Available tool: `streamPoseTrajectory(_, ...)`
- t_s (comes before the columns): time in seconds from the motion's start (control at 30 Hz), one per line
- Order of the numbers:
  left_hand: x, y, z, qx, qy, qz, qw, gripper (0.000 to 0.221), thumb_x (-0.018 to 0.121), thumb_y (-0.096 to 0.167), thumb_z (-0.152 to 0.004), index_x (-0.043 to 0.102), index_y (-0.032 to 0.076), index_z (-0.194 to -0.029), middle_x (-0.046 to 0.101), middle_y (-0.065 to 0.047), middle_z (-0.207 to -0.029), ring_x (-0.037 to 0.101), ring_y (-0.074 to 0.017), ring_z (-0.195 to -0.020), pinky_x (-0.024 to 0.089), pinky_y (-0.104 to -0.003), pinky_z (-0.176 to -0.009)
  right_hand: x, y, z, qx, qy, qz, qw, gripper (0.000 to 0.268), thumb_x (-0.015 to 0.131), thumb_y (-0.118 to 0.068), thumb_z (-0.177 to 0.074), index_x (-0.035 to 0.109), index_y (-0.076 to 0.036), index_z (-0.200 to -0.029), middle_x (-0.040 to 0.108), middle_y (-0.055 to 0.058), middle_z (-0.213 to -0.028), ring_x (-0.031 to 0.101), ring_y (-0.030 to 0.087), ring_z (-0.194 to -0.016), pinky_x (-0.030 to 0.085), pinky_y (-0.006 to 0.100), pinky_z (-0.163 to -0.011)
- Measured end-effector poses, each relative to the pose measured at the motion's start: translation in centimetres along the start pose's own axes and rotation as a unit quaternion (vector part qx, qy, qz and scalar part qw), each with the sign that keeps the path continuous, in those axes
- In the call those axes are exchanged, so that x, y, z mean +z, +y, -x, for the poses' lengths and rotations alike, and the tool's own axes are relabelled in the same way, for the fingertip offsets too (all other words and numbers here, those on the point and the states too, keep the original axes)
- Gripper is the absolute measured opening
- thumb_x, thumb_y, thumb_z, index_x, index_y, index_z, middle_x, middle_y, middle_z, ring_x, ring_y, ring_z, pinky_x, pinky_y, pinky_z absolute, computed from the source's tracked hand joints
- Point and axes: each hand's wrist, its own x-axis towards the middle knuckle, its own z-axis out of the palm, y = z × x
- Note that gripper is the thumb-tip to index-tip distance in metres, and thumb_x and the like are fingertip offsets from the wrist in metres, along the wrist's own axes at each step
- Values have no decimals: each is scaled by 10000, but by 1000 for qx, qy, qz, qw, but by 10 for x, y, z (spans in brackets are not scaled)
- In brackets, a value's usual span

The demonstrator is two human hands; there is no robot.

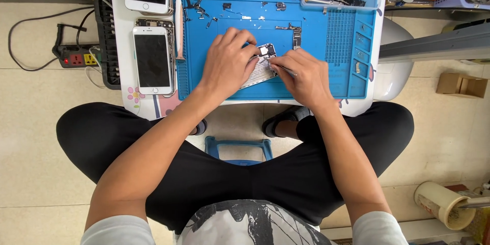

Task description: The person is repairing a disassembled smartphone on a blue work mat. They use a metal spudger to carefully pry and separate internal components, such as the battery and logic board, from the phone's chassis. The workspace is organized with various tools and spare parts visible.

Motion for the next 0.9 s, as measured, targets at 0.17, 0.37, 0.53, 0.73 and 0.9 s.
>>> streamPoseTrajectory(0.17, 9, -2, 2, -9, 3, -7, 1000, 44, 809, 133, -894, 769, 149, -884, 613, 25, -1007, 590, -188, -1026, 494, -350, -800, -3, -1, -1, 0, -3, -4, 1000, 58, 737, -109, -1045, 780, -145, -1059, 680, -16, -810, 664, 197, -763, 537, 298, -612)
streamPoseTrajectory(0.37, 6, -1, 2, 3, -11, -32, 999, 47, 802, 136, -898, 772, 164, -876, 609, 28, -1008, 600, -182, -993, 487, -344, -760, -3, -2, -1, -1, 0, -24, 1000, 73, 726, -103, -1049, 779, -148, -1070, 674, -10, -798, 664, 210, -750, 538, 308, -608)
streamPoseTrajectory(0.53, 7, 0, 2, 9, -20, -50, 999, 48, 802, 139, -907, 773, 176, -910, 600, 31, -1019, 613, -177, -983, 486, -338, -753, 1, -4, -2, -5, -5, -21, 1000, 71, 742, -97, -1031, 774, -144, -1075, 684, 0, -817, 665, 223, -755, 547, 328, -604)
streamPoseTrajectory(0.73, 3, 1, 1, 14, -12, -38, 999, 73, 807, 119, -900, 774, 182, -883, 601, 36, -1009, 627, -183, -959, 501, -342, -756, 6, 2, 2, -19, -13, 7, 1000, 41, 746, -112, -1031, 757, -146, -1051, 664, -12, -818, 658, 206, -773, 557, 321, -620)
streamPoseTrajectory(0.9, 4, -1, 2, 8, -11, -30, 999, 81, 818, 122, -895, 774, 188, -880, 602, 41, -1004, 649, -178, -960, 524, -342, -758, 4, 4, 1, -24, -9, 43, 999, 27, 735, -136, -1057, 748, -156, -1068, 651, -23, -830, 646, 183, -778, 556, 306, -611)
